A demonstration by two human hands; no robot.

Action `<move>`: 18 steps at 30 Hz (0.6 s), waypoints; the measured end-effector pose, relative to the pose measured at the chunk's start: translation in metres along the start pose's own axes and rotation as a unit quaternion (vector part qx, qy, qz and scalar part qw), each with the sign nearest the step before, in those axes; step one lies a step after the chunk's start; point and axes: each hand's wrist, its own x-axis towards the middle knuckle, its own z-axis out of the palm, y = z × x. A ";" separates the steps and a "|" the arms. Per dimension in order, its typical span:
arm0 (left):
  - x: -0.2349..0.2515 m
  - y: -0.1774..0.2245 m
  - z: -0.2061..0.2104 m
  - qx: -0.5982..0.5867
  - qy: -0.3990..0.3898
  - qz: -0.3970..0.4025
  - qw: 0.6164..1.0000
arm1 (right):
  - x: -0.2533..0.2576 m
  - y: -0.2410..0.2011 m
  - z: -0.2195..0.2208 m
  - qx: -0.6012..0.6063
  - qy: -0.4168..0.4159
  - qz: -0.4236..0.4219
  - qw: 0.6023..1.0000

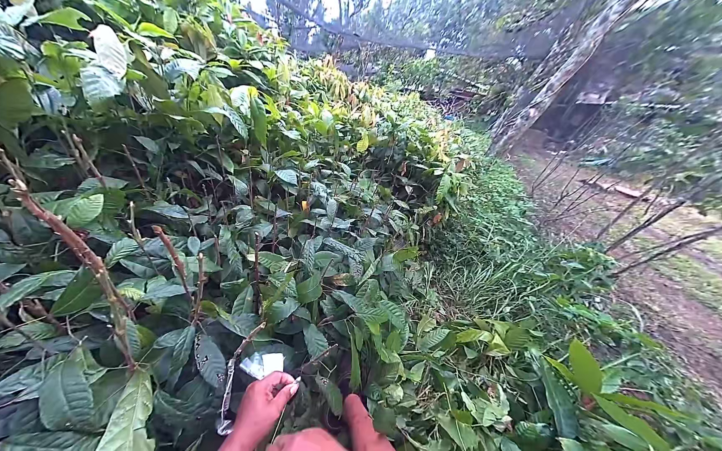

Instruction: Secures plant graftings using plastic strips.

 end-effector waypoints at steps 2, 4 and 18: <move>-0.004 0.003 -0.004 0.041 -0.062 0.040 0.996 | 0.005 0.023 -0.023 0.062 0.096 0.058 0.992; -0.009 -0.001 -0.005 0.022 -0.091 0.035 0.995 | 0.019 0.060 -0.037 0.176 0.202 0.143 0.953; -0.003 0.005 0.000 -0.153 -0.061 -0.089 0.982 | 0.043 0.078 0.015 0.362 0.309 0.215 0.853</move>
